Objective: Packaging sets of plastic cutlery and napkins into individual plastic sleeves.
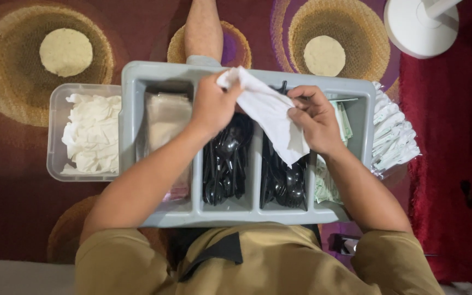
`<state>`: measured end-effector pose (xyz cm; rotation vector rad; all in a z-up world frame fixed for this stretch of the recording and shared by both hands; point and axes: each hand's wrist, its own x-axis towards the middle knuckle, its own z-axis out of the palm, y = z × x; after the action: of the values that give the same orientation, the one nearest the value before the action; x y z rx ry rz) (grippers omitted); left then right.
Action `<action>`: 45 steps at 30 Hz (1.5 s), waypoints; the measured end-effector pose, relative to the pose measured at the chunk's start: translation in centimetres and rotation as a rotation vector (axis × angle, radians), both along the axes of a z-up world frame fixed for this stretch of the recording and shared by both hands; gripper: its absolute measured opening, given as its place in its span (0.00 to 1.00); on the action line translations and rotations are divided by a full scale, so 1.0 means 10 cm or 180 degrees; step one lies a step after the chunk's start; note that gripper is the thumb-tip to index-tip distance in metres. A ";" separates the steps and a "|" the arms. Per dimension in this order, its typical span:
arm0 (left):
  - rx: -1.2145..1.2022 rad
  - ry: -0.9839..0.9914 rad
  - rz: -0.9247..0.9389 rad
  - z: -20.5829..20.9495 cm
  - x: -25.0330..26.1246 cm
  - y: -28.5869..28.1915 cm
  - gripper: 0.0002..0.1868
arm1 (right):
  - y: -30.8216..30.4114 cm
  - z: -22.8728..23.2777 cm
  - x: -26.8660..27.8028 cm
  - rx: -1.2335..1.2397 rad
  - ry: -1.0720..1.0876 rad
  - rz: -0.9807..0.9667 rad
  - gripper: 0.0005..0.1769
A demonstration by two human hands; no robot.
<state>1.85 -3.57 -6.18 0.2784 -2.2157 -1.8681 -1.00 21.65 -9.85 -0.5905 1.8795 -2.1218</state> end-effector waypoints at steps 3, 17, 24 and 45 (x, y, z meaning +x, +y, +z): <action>0.0369 0.0135 0.0044 0.03 -0.07 -0.12 0.10 | -0.01 0.13 0.03 -0.0071 -0.0252 0.0132 0.21; -0.0471 -0.0443 -0.1201 0.25 -0.04 -0.24 0.08 | -0.02 0.40 0.12 0.0894 0.0096 0.0495 0.17; -0.1340 0.1593 -0.1090 0.23 -0.08 -0.33 0.07 | 0.06 0.41 0.00 0.1566 0.0408 0.0299 0.17; -0.1333 0.2681 -0.1723 0.73 0.51 0.11 0.08 | -0.07 0.84 0.28 0.0692 0.3386 0.0875 0.21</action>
<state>6.93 -2.50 1.17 -1.0631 -2.0432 -1.2562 1.75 20.97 -1.44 -2.0558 2.2128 -1.4552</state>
